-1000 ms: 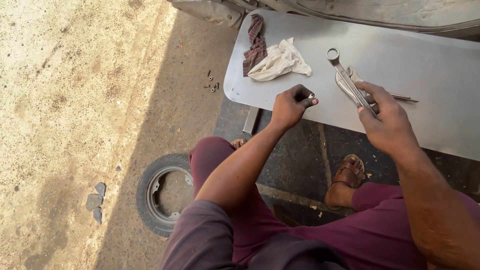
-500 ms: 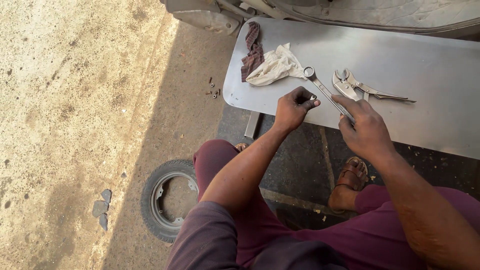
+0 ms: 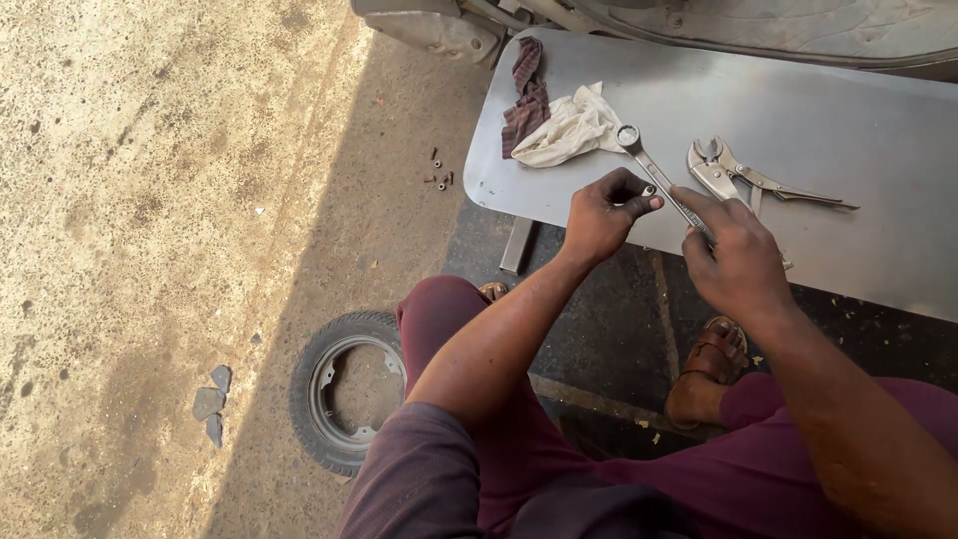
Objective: Cleaning and inspecting a spark plug using a wrench and locking pliers.
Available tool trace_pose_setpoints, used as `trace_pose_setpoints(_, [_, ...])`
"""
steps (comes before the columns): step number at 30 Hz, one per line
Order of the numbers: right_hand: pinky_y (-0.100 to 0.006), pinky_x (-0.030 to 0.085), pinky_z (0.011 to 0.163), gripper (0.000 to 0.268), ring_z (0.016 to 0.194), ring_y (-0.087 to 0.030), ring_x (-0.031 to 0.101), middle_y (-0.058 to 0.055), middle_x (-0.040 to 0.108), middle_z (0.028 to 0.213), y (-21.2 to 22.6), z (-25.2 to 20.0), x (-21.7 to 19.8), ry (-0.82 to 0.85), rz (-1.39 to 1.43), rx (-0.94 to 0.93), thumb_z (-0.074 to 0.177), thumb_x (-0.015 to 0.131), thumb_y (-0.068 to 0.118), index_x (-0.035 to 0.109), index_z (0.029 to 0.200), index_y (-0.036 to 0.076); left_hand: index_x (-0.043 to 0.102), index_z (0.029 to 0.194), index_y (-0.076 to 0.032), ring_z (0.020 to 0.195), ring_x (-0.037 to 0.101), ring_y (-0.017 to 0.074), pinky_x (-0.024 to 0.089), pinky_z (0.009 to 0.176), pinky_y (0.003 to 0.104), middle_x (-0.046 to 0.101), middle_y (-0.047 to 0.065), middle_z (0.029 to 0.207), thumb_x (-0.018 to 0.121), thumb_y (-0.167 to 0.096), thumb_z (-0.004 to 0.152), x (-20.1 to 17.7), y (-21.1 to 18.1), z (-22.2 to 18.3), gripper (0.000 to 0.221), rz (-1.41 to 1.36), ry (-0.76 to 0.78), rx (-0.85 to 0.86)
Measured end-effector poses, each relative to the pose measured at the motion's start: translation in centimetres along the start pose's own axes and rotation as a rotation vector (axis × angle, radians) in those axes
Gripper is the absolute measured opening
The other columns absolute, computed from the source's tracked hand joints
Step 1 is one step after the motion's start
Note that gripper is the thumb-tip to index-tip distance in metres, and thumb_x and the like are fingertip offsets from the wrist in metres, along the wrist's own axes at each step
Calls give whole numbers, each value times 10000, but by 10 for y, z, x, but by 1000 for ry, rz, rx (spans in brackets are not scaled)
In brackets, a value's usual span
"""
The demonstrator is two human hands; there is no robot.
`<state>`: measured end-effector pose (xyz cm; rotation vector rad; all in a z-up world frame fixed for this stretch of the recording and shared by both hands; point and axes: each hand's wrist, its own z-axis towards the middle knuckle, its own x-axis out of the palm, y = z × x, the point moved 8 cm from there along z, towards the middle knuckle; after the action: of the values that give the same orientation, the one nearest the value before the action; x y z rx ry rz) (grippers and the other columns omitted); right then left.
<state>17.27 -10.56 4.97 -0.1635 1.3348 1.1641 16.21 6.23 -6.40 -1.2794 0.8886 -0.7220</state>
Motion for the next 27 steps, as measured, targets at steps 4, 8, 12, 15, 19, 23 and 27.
trace_pose_setpoints(4, [-476,540,812,536,881,-354,660,-197,640,1052,-4,-1,3,17,6,15,948,620,87,618,1472,199,741,951,-38,736,715,141,563,691,312,779,71,825,848,-314,821,-2,-4,0,323,4,-14,51])
trace_pose_setpoints(8, [-472,541,816,529,887,-341,665,-195,644,1044,-4,0,4,28,8,19,959,612,94,616,1478,197,747,958,-40,732,714,148,564,691,318,778,74,829,845,-308,820,-5,-4,-1,317,10,-20,26])
trace_pose_setpoints(12, [-475,542,799,538,839,-329,666,-200,640,1006,-7,-2,8,64,-17,61,945,623,93,623,1472,203,738,958,-42,798,729,137,577,730,313,784,70,861,841,-309,832,-3,-9,-2,312,-9,-1,54])
trace_pose_setpoints(15, [-474,539,803,527,867,-330,664,-193,644,1029,0,-3,3,13,11,9,960,623,91,616,1478,189,741,965,-40,767,720,158,571,704,328,784,81,853,836,-304,833,-4,-9,-3,310,0,1,15])
trace_pose_setpoints(19, [-468,542,765,517,830,-324,670,-190,644,1023,3,-3,4,47,14,52,949,619,86,626,1455,193,740,962,-34,802,739,157,572,735,331,787,87,863,842,-291,827,-3,-11,-3,308,7,-6,59])
trace_pose_setpoints(23, [-463,544,780,503,859,-327,670,-190,650,1044,2,-4,3,8,24,20,954,620,77,641,1446,180,729,952,-22,801,741,164,573,737,337,786,91,859,843,-290,825,-3,-16,-4,318,12,-1,82])
trace_pose_setpoints(27, [-464,543,803,497,919,-339,669,-190,652,1069,-11,1,4,-60,62,16,961,622,72,636,1449,164,741,960,-30,813,739,157,578,751,328,783,86,866,841,-300,832,-3,-18,-5,315,-2,10,72])
